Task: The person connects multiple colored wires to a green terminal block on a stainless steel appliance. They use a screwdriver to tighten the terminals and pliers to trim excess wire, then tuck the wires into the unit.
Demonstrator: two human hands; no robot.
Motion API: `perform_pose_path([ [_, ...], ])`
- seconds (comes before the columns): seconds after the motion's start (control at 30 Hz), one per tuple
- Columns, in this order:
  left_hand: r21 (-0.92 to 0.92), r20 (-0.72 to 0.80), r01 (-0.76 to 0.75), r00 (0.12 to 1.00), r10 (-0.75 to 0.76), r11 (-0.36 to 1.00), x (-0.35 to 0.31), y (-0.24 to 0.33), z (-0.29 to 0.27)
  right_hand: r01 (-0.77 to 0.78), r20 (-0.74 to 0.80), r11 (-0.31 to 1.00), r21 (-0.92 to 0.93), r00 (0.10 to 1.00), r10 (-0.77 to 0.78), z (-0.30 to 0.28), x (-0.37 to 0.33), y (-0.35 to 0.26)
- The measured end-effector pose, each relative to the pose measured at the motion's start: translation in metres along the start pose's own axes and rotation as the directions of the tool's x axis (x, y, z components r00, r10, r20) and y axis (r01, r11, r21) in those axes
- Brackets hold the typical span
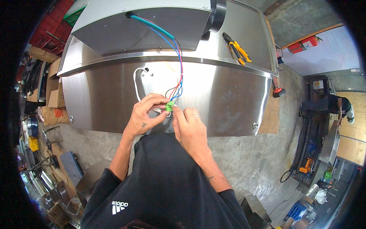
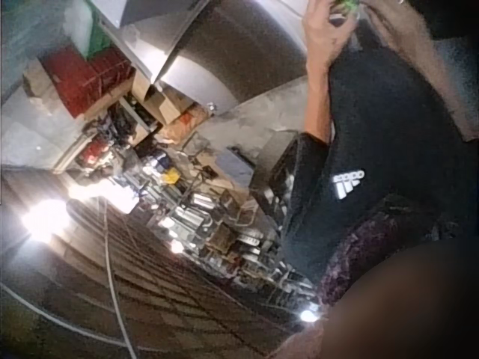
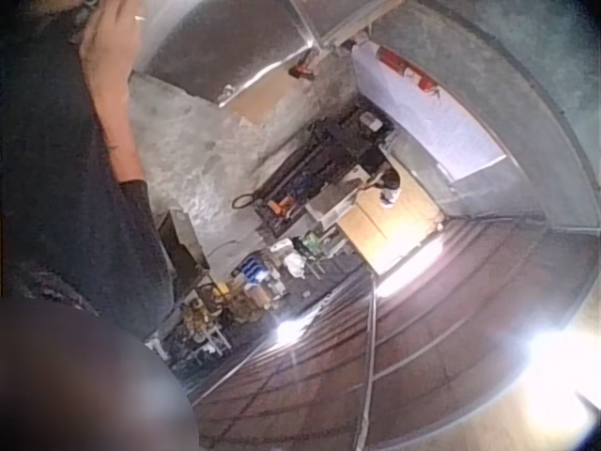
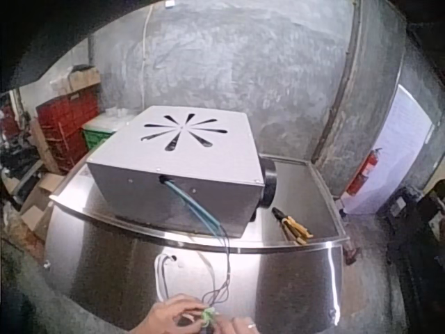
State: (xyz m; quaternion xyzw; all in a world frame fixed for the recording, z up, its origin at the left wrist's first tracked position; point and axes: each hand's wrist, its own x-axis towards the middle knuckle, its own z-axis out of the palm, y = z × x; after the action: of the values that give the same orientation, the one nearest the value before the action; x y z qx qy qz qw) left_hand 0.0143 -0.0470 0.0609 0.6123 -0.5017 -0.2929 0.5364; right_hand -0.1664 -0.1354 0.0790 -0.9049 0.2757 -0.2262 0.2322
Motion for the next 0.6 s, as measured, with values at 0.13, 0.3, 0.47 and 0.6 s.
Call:
perform_pose_path([
  [0.13, 0.099, 0.003, -0.059, 0.998, 0.059, 0.993, 0.004, -0.002, 0.001, 0.016, 0.025, 0.997, -0.078, 1.000, -0.014, -0.003, 0.005, -0.001],
  [0.3, 0.162, 0.003, -0.142, 0.990, 0.144, 0.976, 0.004, -0.010, 0.003, 0.123, 0.062, 0.970, -0.209, 0.992, -0.112, -0.008, 0.014, 0.003],
  [0.47, 0.192, 0.018, -0.160, 0.987, 0.160, 0.968, 0.002, -0.012, 0.004, 0.118, 0.123, 0.984, -0.130, 0.987, -0.102, -0.007, 0.016, 0.007],
  [0.6, 0.157, -0.008, -0.125, 0.992, 0.128, 0.980, 0.001, -0.011, 0.005, 0.041, 0.146, 0.998, -0.056, 0.989, -0.032, -0.013, 0.020, 0.002],
])
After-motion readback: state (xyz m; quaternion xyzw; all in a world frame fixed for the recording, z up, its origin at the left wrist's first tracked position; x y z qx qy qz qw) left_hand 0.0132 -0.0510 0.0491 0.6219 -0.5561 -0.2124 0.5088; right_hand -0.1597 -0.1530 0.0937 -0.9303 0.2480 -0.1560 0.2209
